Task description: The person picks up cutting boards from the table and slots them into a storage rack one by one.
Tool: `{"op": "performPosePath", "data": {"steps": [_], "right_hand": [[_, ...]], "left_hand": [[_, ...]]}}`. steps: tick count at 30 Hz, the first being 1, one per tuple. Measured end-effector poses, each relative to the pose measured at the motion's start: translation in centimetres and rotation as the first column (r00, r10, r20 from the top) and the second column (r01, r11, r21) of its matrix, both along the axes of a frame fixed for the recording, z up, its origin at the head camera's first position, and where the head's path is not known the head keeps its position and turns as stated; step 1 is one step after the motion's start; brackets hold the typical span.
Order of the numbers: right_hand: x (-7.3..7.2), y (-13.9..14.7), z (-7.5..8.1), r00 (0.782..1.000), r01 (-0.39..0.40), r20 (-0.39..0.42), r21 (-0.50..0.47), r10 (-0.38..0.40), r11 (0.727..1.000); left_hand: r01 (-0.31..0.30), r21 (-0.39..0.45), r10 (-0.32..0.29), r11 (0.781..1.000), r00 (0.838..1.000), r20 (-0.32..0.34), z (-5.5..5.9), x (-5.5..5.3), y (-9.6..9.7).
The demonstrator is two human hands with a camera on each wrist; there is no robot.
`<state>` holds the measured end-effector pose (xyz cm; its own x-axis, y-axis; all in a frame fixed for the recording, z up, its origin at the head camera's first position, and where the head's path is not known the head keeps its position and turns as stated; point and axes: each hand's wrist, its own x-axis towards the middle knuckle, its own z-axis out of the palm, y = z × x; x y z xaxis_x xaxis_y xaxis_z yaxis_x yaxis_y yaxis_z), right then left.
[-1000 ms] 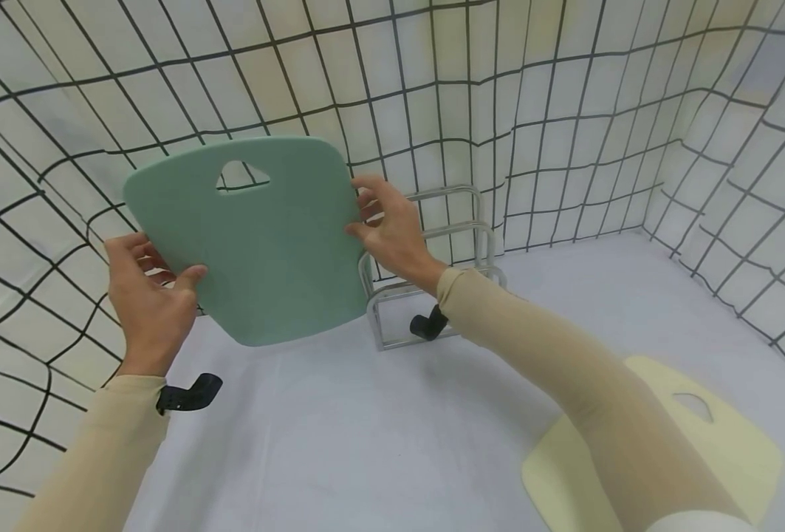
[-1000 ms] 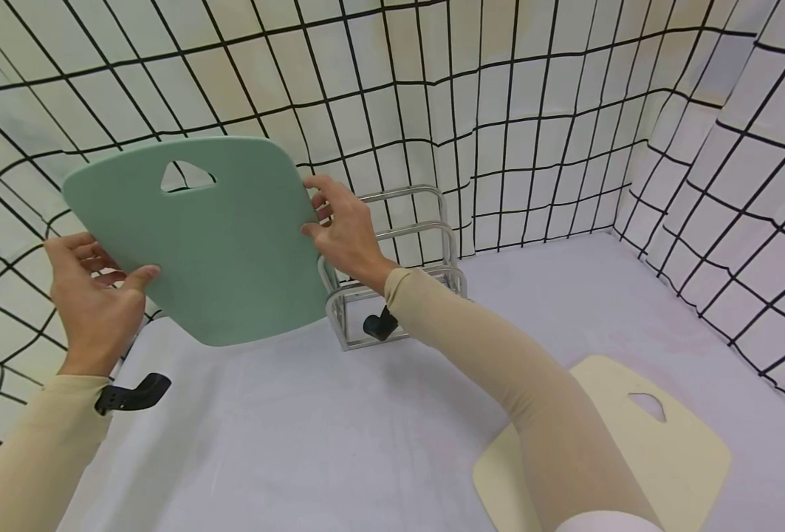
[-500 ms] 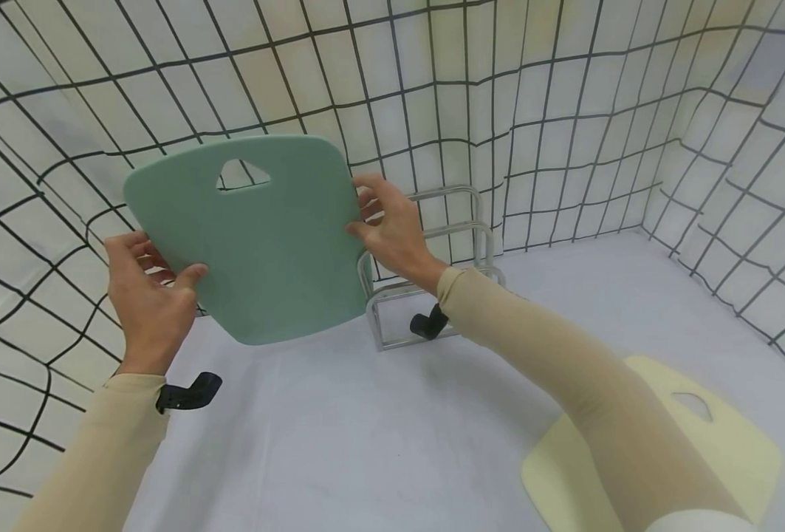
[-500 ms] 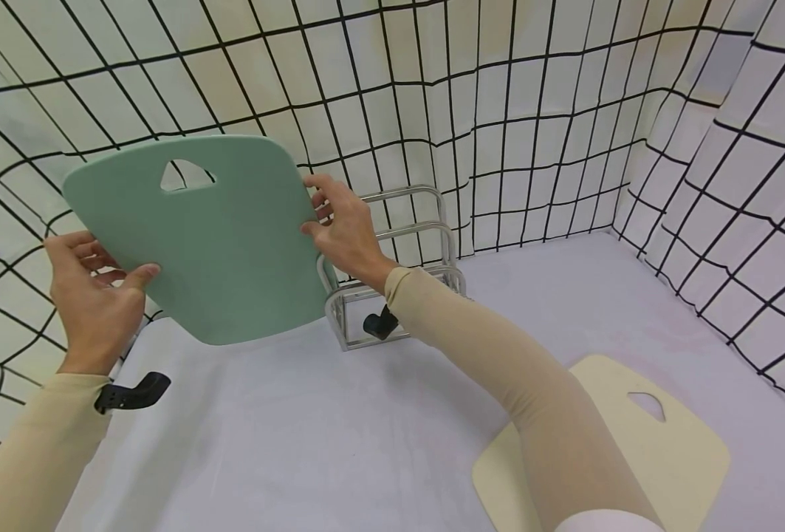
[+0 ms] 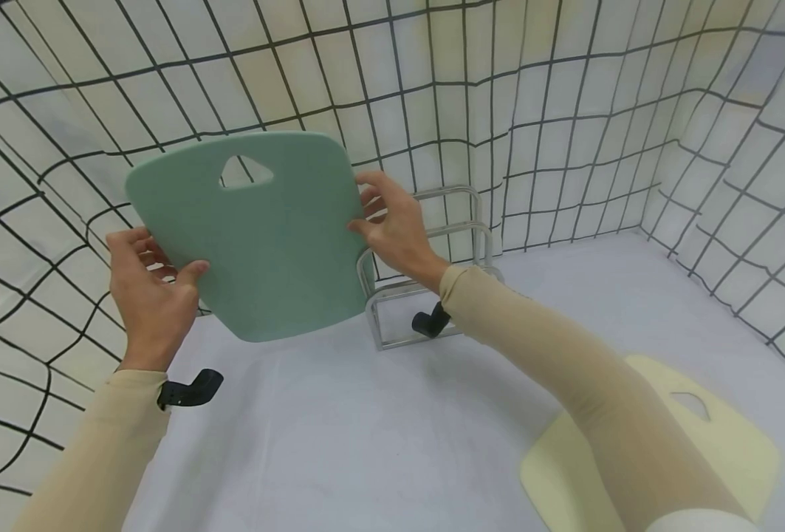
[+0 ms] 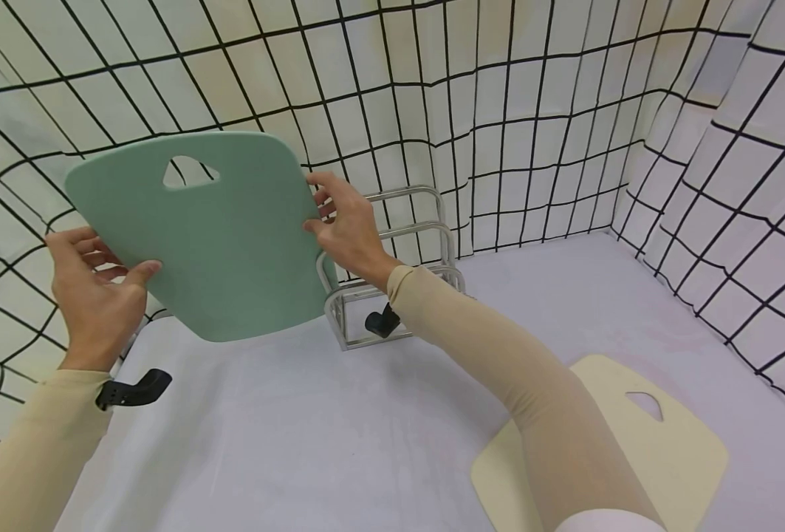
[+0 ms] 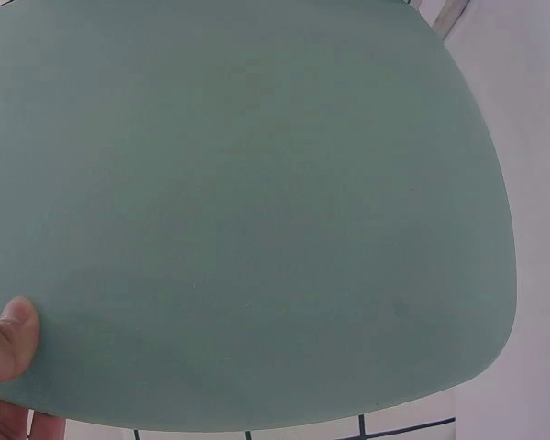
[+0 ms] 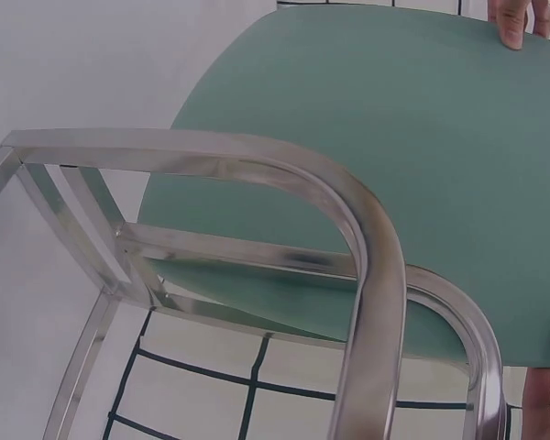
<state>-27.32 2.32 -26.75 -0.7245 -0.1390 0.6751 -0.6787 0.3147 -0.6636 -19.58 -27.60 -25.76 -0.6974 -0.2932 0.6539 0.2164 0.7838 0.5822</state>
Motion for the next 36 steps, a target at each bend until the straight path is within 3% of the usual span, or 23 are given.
{"op": "performPosePath", "data": {"steps": [36], "right_hand": [[0.03, 0.79, 0.15, 1.0, 0.016, -0.014, -0.021, -0.017, 1.0]], "left_hand": [[0.04, -0.006, -0.04, 0.999, 0.998, -0.039, 0.34, -0.3, 0.73]]}}
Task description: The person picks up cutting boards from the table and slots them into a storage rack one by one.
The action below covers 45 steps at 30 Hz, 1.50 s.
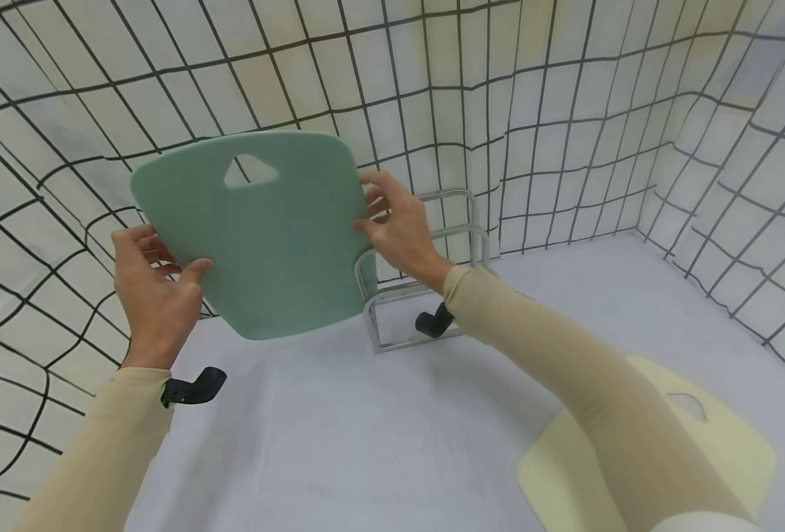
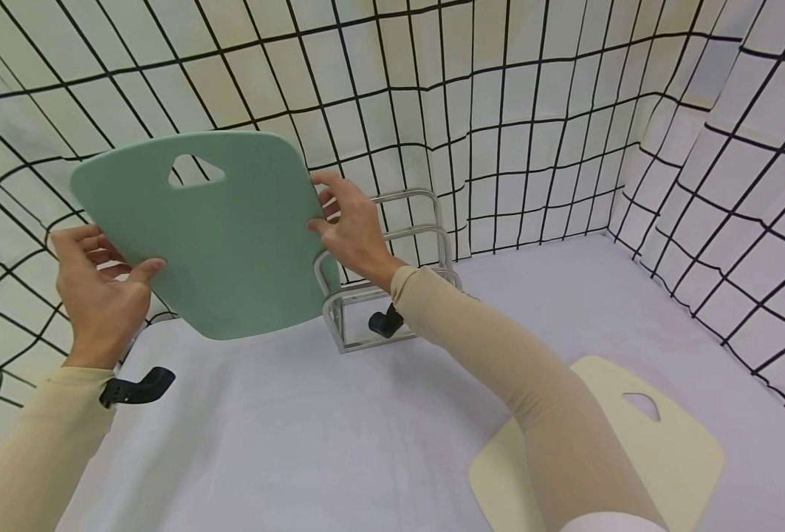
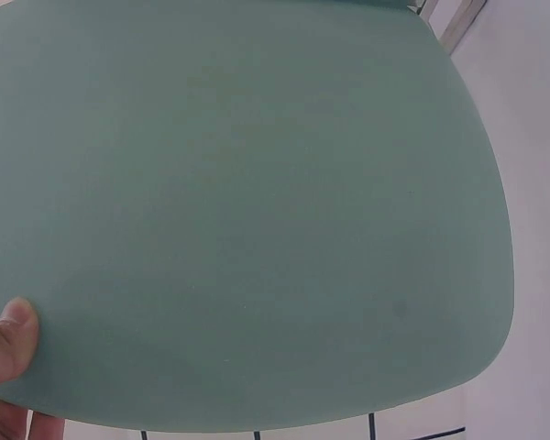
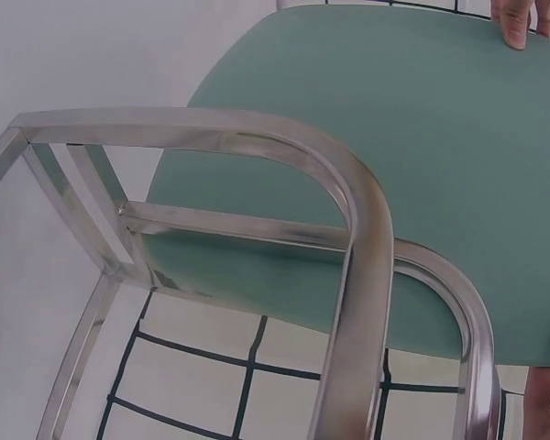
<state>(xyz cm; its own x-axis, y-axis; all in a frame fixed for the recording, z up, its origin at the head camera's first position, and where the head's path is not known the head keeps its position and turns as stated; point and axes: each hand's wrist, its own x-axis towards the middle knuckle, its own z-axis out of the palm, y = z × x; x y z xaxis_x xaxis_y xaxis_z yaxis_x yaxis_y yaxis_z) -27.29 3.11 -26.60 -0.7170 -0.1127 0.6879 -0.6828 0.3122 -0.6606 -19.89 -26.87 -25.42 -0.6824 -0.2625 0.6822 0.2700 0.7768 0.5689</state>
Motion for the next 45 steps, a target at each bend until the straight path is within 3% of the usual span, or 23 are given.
{"op": "performPosePath", "data": {"steps": [45], "right_hand": [[0.1, 2.6, 0.4, 0.999, 0.031, -0.044, -0.002, -0.031, 1.0]], "left_hand": [[0.021, -0.005, -0.021, 1.0, 1.0, 0.013, 0.3, -0.8, 2.4]]}}
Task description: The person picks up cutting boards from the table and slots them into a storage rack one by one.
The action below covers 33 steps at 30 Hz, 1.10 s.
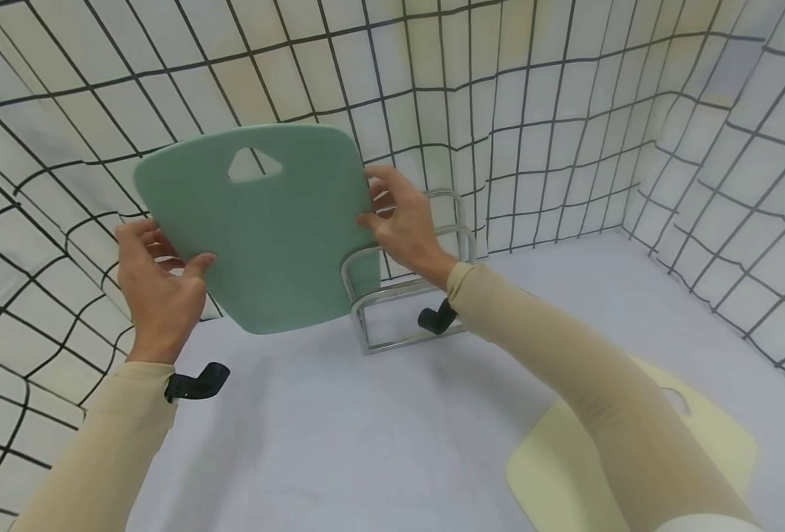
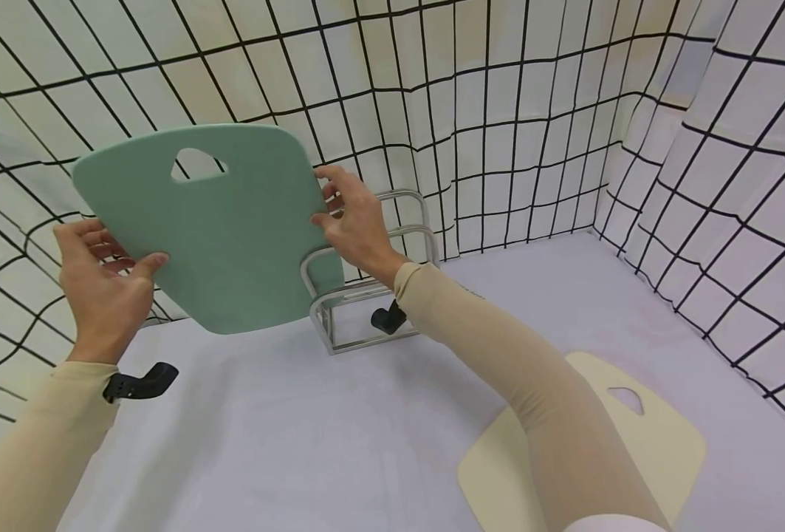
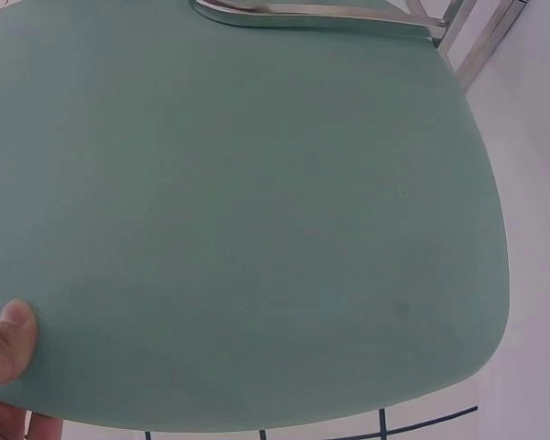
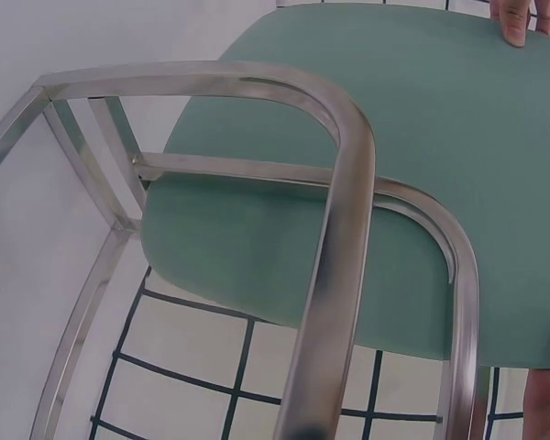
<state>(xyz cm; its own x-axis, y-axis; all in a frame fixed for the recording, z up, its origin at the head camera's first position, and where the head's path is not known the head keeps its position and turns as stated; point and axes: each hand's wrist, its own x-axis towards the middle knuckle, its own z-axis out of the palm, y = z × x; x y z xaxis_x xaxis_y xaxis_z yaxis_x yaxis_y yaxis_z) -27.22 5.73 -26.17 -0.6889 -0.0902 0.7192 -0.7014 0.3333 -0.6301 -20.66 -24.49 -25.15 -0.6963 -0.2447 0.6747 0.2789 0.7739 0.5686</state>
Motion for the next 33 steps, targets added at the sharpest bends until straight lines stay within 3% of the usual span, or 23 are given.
{"op": "performPosePath", "data": {"steps": [16, 27, 33], "right_hand": [[-0.1, 0.5, 0.2, 1.0, 0.012, -0.019, 0.007, -0.012, 1.0], [0.1, 1.1, 0.4, 0.999, 0.037, 0.014, 0.018, -0.037, 0.999], [-0.1, 1.4, 0.3, 0.999, 0.038, -0.03, 0.009, -0.038, 0.999]], "left_hand": [[0.017, -0.002, -0.017, 1.0, 1.0, -0.025, 0.3, -0.1, 0.6], [0.02, -0.004, -0.02, 1.0, 1.0, -0.018, 0.4, -0.3, 1.2], [0.024, 0.004, -0.024, 1.0, 1.0, -0.009, 0.5, -0.4, 1.4]]}}
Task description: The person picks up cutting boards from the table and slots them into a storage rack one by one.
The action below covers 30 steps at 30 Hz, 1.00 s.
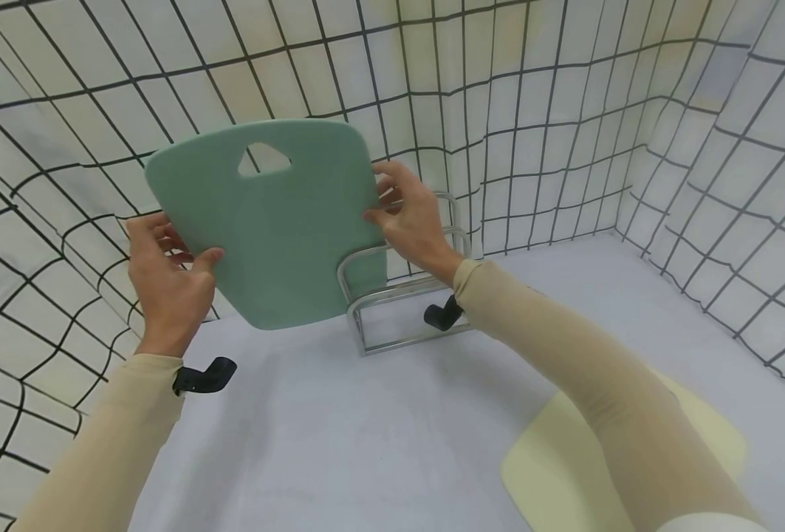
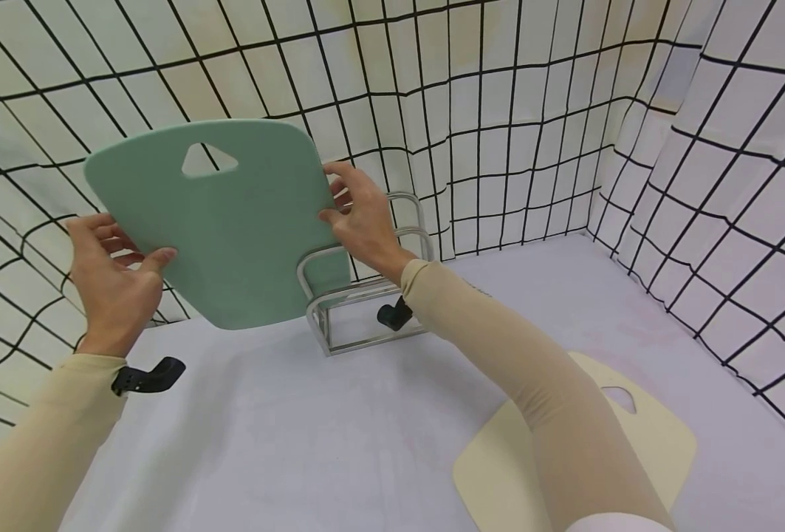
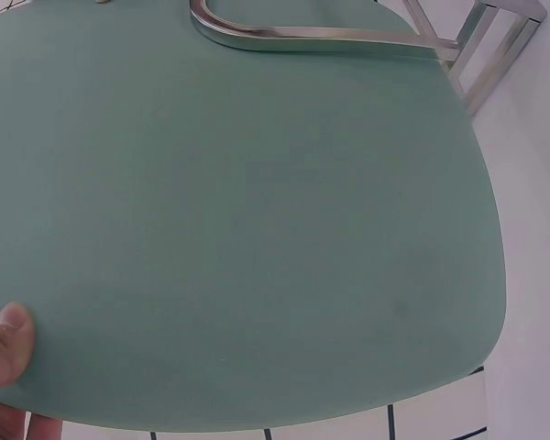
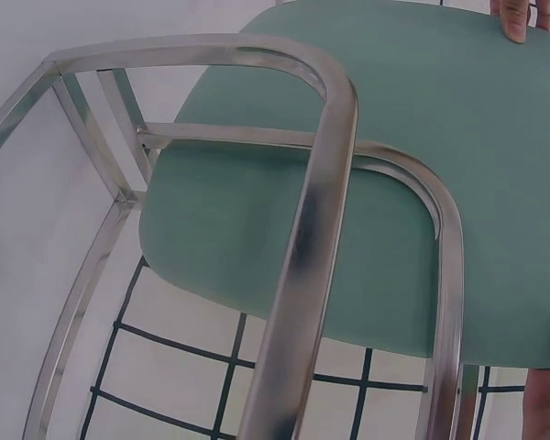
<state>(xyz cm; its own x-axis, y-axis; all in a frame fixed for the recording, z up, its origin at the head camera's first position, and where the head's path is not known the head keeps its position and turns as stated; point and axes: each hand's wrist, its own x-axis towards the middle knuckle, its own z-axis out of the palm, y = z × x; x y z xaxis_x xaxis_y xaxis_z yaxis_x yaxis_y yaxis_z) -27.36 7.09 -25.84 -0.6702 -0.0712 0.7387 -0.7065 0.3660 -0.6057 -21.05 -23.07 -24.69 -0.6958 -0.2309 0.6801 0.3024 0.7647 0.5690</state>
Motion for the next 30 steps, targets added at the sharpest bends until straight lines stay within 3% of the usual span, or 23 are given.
{"op": "performPosePath", "data": {"steps": [15, 30], "right_hand": [[0.1, 0.8, 0.2, 0.999, 0.018, 0.036, 0.0, -0.018, 1.0], [0.3, 1.5, 0.3, 0.997, 0.067, 0.044, 0.019, -0.068, 0.998]], "left_hand": [[0.011, -0.002, -0.011, 1.0, 1.0, 0.011, 0.1, -0.1, 0.8], [0.039, -0.006, -0.039, 0.999, 0.998, -0.045, -0.1, -0.4, 1.5]]}}
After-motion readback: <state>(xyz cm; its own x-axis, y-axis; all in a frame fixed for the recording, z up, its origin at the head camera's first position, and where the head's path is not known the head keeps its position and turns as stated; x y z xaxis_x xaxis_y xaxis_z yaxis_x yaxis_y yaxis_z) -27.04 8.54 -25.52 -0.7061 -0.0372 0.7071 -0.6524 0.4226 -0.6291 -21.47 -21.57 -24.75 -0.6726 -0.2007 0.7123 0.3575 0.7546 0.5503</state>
